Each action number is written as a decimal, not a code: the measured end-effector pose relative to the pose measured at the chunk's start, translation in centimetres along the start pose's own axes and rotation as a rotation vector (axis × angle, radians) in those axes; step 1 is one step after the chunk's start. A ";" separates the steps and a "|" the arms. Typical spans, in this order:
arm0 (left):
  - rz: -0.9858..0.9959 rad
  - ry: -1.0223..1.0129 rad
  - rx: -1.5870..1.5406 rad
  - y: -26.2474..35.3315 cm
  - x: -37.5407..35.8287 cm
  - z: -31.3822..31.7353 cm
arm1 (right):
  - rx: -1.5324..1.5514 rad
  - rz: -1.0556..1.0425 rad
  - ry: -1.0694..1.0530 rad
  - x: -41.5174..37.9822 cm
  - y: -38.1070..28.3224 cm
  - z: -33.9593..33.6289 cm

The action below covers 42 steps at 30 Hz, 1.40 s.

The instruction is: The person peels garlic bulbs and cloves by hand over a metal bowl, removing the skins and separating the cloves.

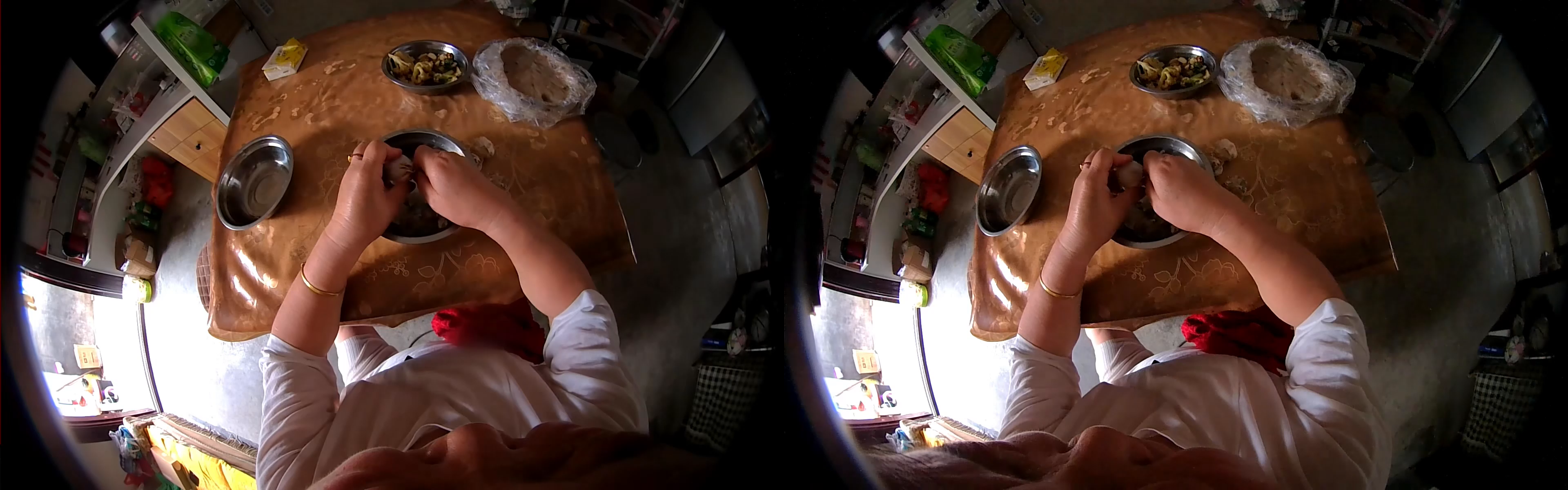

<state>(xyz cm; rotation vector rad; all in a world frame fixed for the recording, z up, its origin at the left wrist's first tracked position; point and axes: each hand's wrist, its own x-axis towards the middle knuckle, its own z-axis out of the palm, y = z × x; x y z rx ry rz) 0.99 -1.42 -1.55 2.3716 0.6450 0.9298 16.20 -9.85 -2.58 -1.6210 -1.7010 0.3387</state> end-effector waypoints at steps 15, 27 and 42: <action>-0.138 -0.080 -0.222 -1.7 0.0 0.4 | -0.069 -0.122 0.022 0.1 -0.2 -0.9; -0.192 -0.126 -0.314 -1.4 0.1 0.1 | -0.007 -0.102 0.045 0.2 0.1 -0.7; -0.318 -0.251 -0.660 -1.3 0.9 -1.3 | -0.027 -0.046 0.044 0.1 -0.1 -1.1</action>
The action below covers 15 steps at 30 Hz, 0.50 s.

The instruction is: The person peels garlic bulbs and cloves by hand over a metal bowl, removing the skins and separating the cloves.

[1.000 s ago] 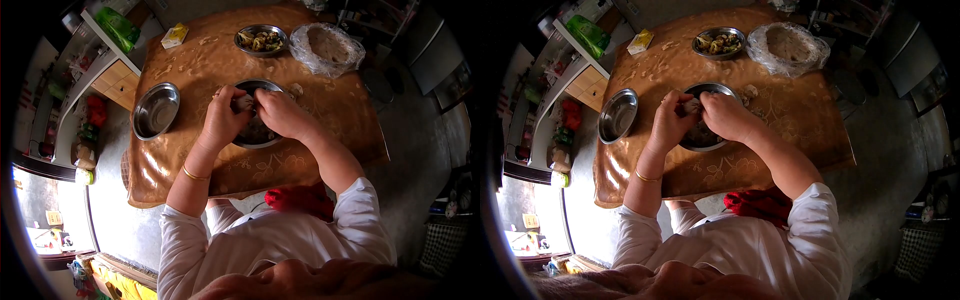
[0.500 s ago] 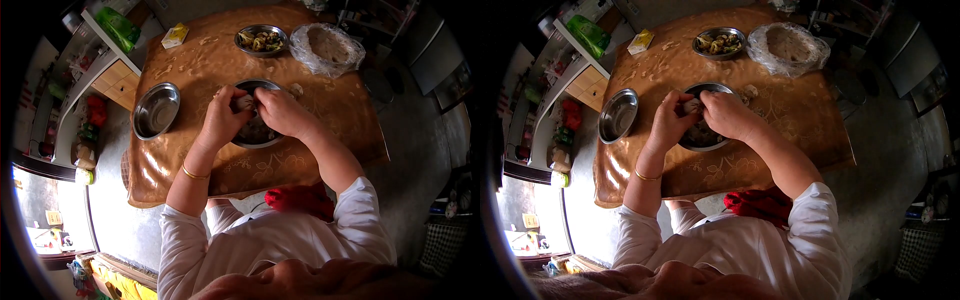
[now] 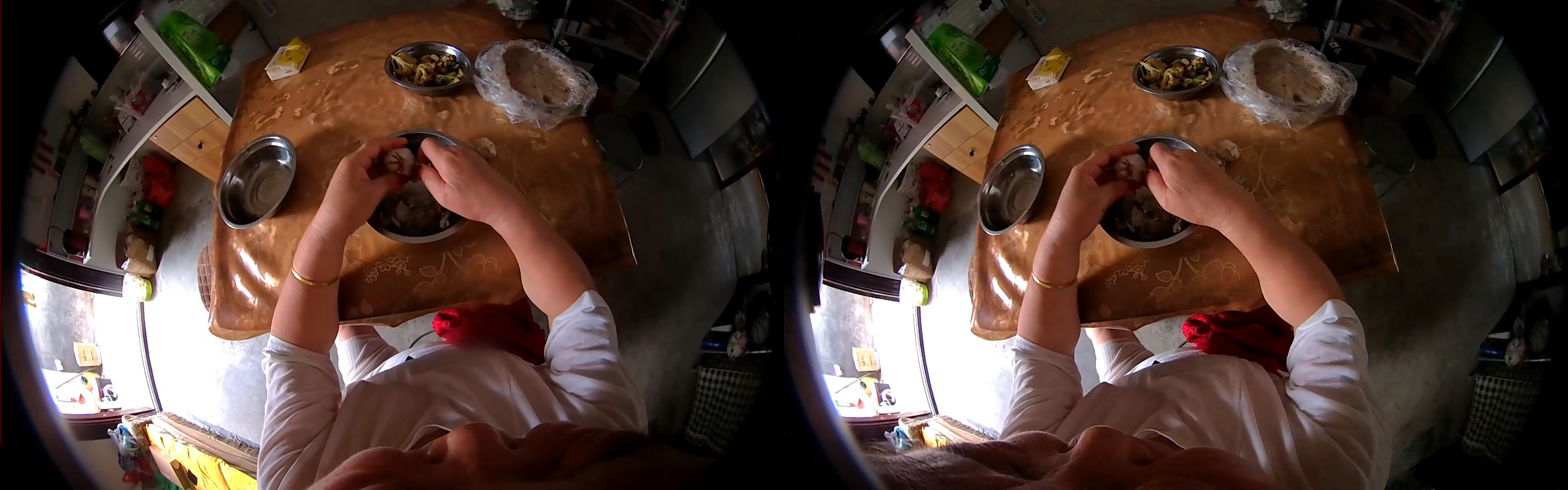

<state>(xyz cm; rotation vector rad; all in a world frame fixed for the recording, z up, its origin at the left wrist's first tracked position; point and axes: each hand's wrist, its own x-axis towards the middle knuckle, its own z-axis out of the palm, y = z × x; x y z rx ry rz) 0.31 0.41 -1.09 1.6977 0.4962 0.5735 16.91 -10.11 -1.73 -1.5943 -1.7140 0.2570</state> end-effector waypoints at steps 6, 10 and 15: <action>0.052 0.001 0.119 -0.4 -0.2 0.8 | -0.056 -0.055 -0.038 -0.2 0.1 0.1; 0.078 0.018 0.188 -0.3 -0.3 0.9 | -0.122 -0.076 -0.048 -0.2 0.2 0.4; 0.097 0.026 0.206 -0.3 -0.4 0.9 | -0.138 -0.068 -0.055 -0.3 0.7 0.8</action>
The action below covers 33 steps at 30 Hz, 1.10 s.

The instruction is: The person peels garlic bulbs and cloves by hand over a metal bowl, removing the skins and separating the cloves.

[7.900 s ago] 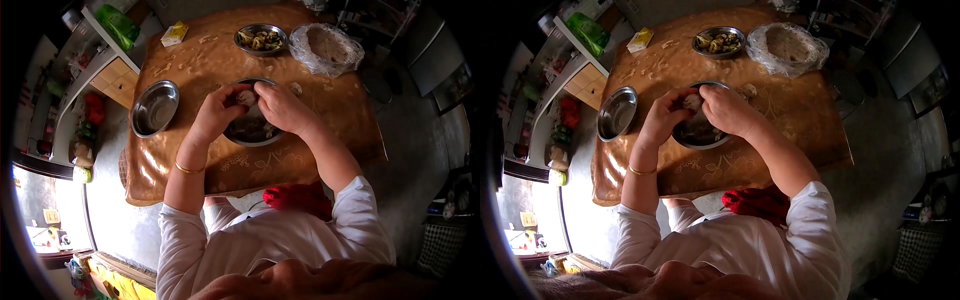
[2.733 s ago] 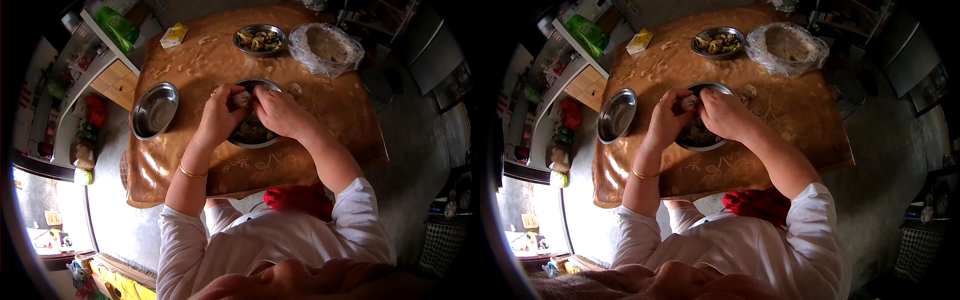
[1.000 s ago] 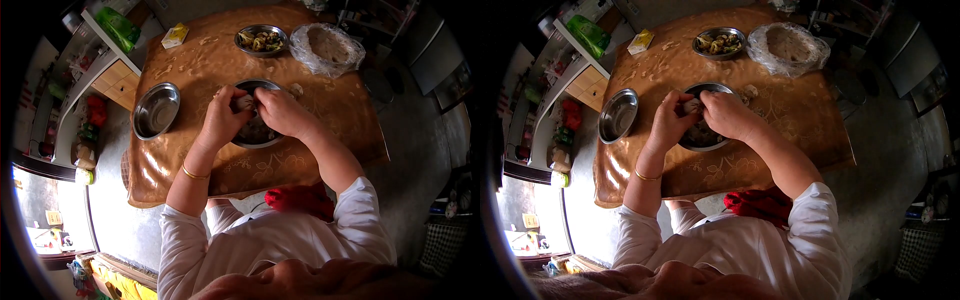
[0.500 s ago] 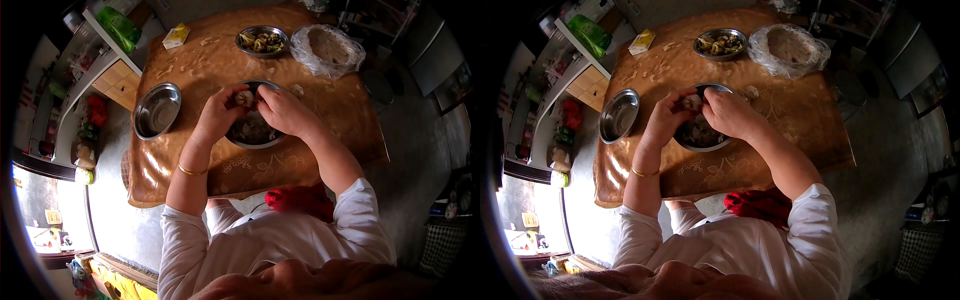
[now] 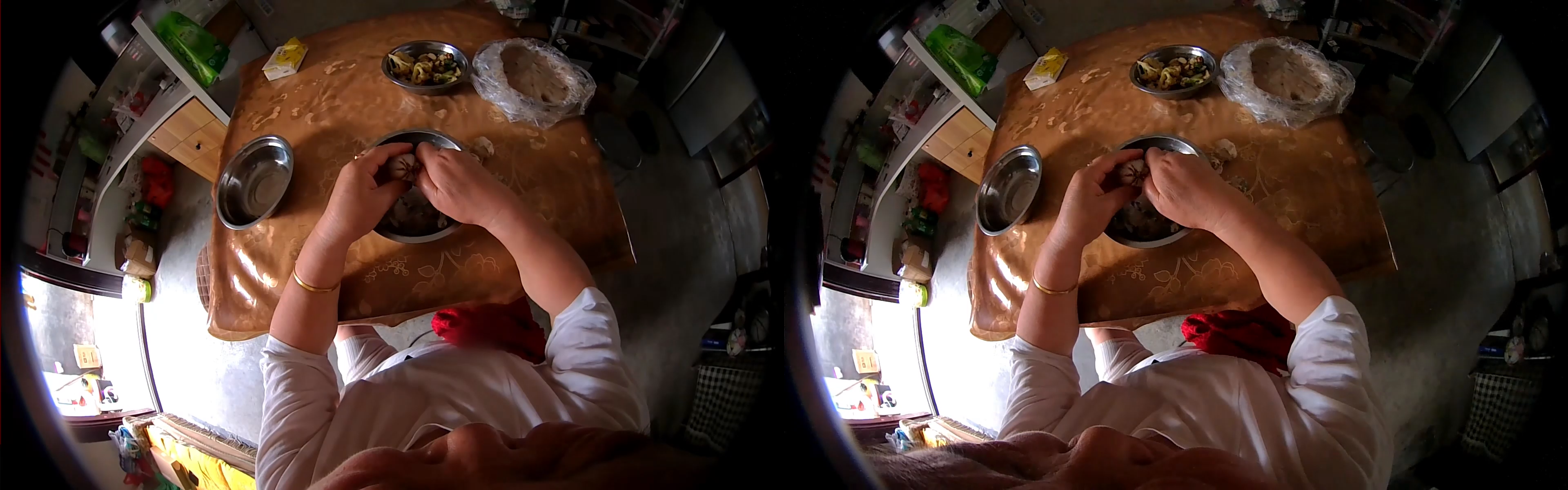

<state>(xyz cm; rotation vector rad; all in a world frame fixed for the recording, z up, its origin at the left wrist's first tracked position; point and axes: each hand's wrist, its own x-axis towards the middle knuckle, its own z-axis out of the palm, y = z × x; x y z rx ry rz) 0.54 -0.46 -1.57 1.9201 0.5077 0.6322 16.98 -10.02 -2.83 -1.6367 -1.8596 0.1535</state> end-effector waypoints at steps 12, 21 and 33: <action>-0.022 0.002 -0.101 0.3 0.0 -0.1 | 0.090 -0.021 0.148 0.5 -0.8 -0.5; -0.095 -0.053 -0.410 0.4 0.3 -1.2 | 0.170 0.015 0.144 0.7 -0.9 -1.2; -0.119 -0.099 -0.498 0.4 0.2 -1.7 | -0.101 0.117 -0.192 0.3 -0.8 -1.1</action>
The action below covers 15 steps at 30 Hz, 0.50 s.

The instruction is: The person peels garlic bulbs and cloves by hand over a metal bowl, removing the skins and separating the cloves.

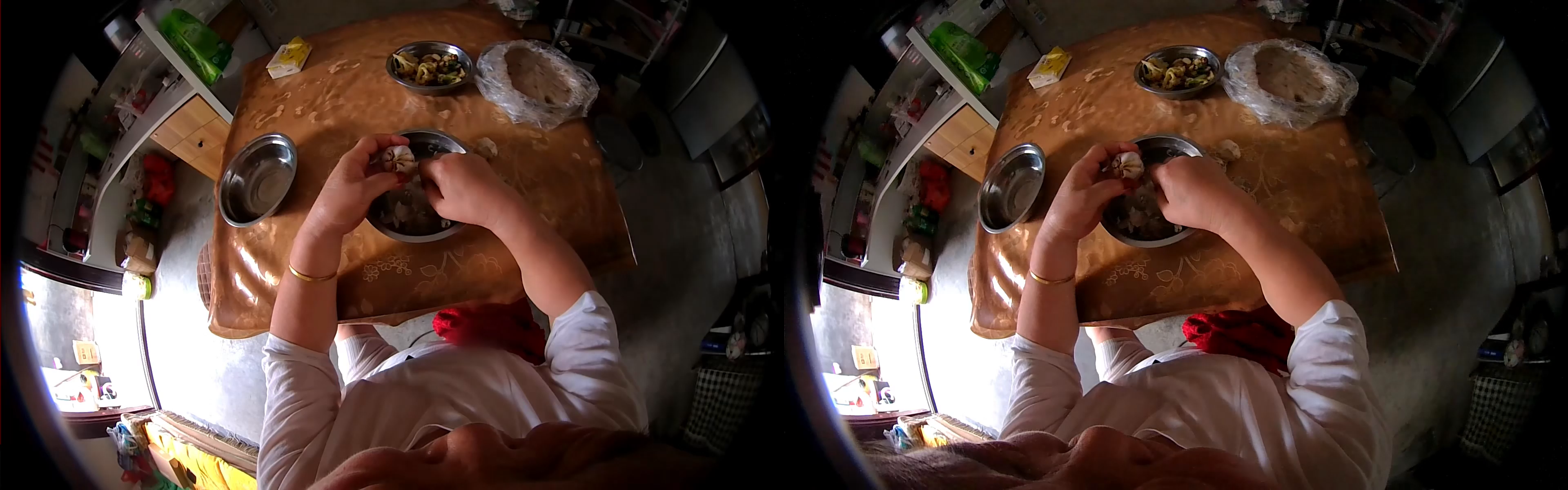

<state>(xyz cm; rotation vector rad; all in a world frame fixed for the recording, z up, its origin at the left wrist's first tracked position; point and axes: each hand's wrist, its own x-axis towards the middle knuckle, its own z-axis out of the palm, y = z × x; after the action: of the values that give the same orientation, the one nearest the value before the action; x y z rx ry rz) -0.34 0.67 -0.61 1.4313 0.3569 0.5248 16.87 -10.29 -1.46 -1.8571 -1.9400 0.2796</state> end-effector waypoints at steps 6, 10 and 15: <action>0.037 0.033 0.320 -0.6 0.2 0.1 | 0.109 -0.103 0.176 0.1 0.6 0.4; 0.094 0.047 0.469 -1.1 0.5 0.0 | 0.164 -0.147 0.215 0.2 0.9 0.7; 0.123 0.090 0.596 -1.1 0.3 0.5 | 0.188 -0.154 0.267 0.2 0.5 0.7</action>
<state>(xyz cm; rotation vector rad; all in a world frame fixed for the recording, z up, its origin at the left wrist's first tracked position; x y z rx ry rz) 0.35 0.40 -1.62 2.0175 0.5278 0.6134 17.00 -9.97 -2.21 -1.5313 -1.7945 0.1508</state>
